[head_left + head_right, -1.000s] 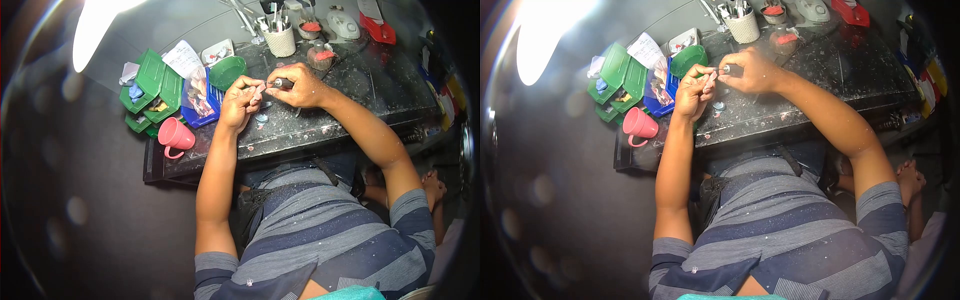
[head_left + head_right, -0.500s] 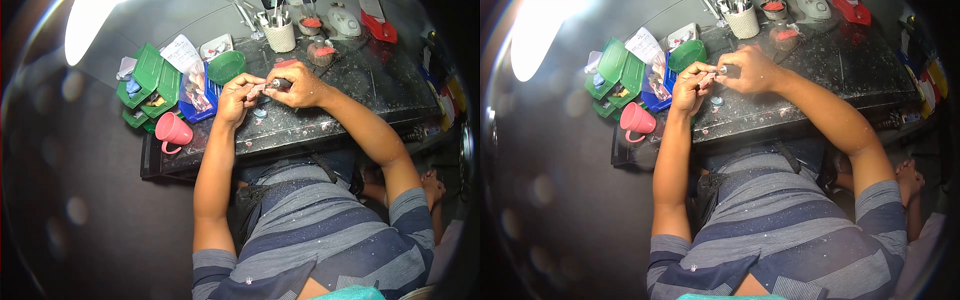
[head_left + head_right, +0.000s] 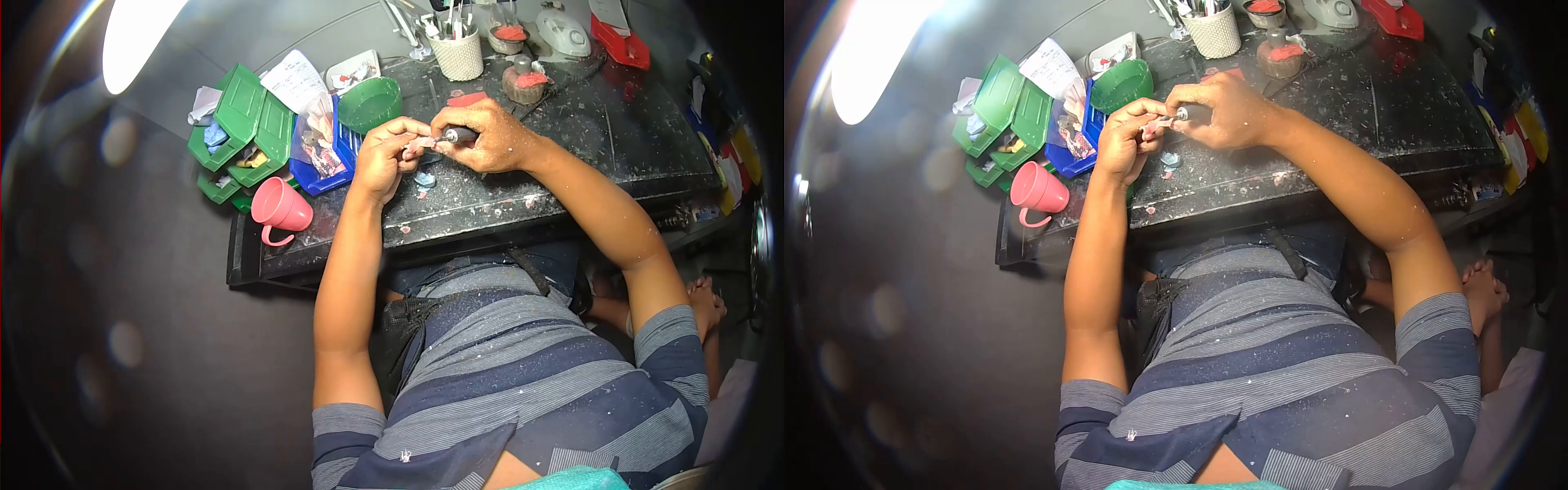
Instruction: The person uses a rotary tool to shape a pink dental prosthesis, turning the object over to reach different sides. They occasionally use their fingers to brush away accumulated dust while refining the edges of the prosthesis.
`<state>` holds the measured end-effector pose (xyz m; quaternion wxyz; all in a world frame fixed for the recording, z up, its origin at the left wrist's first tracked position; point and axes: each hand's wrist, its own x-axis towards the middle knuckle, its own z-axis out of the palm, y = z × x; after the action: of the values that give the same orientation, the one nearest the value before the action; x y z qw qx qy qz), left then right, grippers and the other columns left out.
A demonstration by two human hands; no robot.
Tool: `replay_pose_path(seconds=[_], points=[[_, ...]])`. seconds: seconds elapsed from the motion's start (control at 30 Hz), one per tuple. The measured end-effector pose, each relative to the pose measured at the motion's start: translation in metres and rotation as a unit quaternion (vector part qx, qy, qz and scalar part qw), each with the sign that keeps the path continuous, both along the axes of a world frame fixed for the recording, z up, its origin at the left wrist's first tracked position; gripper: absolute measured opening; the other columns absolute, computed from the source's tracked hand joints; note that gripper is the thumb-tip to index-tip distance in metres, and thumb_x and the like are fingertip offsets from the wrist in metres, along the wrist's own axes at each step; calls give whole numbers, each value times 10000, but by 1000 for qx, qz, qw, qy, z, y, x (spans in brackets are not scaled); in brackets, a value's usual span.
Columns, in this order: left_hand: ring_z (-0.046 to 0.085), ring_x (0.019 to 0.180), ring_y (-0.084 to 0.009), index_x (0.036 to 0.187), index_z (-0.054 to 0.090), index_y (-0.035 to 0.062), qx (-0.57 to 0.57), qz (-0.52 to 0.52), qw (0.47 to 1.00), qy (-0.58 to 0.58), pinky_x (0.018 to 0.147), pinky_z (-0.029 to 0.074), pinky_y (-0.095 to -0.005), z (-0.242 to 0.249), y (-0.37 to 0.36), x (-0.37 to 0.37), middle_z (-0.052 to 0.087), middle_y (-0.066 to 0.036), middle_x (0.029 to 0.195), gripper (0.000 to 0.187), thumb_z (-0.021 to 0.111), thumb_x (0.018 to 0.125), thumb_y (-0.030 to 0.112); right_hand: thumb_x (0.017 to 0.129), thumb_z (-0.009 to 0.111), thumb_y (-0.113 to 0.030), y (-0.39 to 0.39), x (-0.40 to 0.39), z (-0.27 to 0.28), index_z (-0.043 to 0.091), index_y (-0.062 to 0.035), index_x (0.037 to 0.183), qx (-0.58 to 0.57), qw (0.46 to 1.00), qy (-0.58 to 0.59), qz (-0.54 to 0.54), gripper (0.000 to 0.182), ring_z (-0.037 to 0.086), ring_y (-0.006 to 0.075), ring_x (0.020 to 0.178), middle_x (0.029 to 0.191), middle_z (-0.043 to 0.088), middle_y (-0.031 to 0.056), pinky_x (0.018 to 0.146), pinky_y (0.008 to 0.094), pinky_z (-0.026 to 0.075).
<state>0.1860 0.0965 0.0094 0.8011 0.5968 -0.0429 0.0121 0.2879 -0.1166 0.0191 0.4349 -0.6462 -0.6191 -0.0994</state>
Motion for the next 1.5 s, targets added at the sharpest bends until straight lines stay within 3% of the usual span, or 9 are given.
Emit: replay_pose_path(seconds=[0.27,0.47,0.6,0.7,1.03,1.13,1.23,1.33,1.5], points=[[474,610,-69,1163,675,-64,29,2,999,-43,513,352,-191,2,-1,0,636,-60,845,227,535,1026,51,810,735,-28,1,8,-2,707,-46,1052,33,999,-32,3,244,722,319,803,948,751,117,748,382,555],[570,752,-74,1340,633,-50,201,62,960,-187,624,433,-201,5,-2,-9,690,-65,1006,382,648,1020,157,743,710,73,-4,16,-1,709,-4,1074,42,997,-61,-17,339,750,342,914,987,757,167,797,396,589],[670,1031,-126,1363,610,-49,218,40,968,-122,929,550,-263,3,-5,-11,710,-93,1175,532,814,876,16,721,712,63,-3,22,-5,729,-7,1084,64,994,-83,-19,370,743,368,911,974,756,177,785,413,589],[674,1047,-141,1351,612,-50,222,19,965,-141,906,556,-267,1,-9,-12,713,-114,1191,487,785,899,6,723,722,-27,-6,19,-1,769,-98,1098,28,995,-89,-40,385,743,358,907,1030,778,127,795,446,597],[685,945,-137,1333,546,-25,238,-26,960,-145,811,568,-260,-5,-8,-8,698,-153,1162,519,779,873,-76,658,640,24,-6,16,0,764,-113,1133,-3,997,-72,-18,510,747,363,924,1049,777,143,808,439,605],[682,967,-139,1332,548,-29,227,-25,963,-143,824,570,-265,-7,-9,-7,677,-115,1103,521,783,870,-77,705,682,-5,-2,18,-3,743,-117,1182,15,998,-64,3,493,747,368,935,1055,775,152,819,438,603],[677,986,-142,1332,549,-35,193,5,971,-138,837,569,-262,-10,-12,-4,656,-95,1067,531,787,860,-89,810,692,-31,1,11,1,707,-43,1163,97,993,-61,-2,353,717,358,795,891,743,156,754,435,556],[681,1011,-156,1329,548,-39,218,53,957,-182,850,577,-273,-6,-14,-4,642,-85,1057,528,782,860,-98,1023,621,-213,-11,6,18,605,-22,1051,-19,997,53,-53,194,671,340,753,783,638,162,689,436,494],[688,1016,-167,1328,545,-52,199,63,955,-211,877,581,-290,-8,-13,-3,641,-83,1058,514,774,870,-94,1021,630,-281,-8,18,5,611,-8,985,-55,996,25,-73,276,627,355,702,771,610,186,656,453,466]])
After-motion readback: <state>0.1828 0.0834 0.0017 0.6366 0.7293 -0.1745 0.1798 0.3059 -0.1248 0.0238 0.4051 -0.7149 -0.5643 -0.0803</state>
